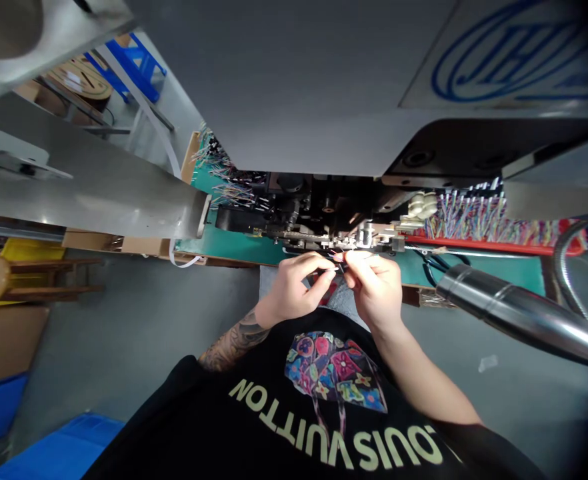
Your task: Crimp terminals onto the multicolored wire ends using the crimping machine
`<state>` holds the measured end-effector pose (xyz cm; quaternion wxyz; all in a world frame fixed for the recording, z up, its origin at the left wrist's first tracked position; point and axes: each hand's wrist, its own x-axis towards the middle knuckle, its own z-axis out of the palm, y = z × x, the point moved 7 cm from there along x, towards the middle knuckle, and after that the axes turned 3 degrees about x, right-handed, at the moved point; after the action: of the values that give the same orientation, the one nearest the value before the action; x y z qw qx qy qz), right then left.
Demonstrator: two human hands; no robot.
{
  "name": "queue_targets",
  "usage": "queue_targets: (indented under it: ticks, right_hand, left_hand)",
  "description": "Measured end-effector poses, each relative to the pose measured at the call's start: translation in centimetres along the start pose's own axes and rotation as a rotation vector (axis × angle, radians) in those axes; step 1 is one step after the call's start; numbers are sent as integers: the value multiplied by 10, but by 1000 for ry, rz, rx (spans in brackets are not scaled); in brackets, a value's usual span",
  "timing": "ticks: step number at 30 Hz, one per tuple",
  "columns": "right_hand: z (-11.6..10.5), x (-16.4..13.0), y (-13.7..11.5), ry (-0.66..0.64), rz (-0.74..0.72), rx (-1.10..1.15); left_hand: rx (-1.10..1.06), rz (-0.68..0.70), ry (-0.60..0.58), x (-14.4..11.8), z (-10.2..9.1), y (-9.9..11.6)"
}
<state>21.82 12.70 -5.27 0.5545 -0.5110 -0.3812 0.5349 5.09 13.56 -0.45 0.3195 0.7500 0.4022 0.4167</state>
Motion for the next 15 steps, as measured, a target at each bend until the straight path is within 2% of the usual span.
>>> queue_targets:
  ticks: [4,15]
  right_hand:
    - [6,5,-4,50,-8,42]
    - [12,8,-6,50,43,59]
  left_hand:
    - [71,15,23,1,3,-1]
    - [118,7,10,-2,2,-2]
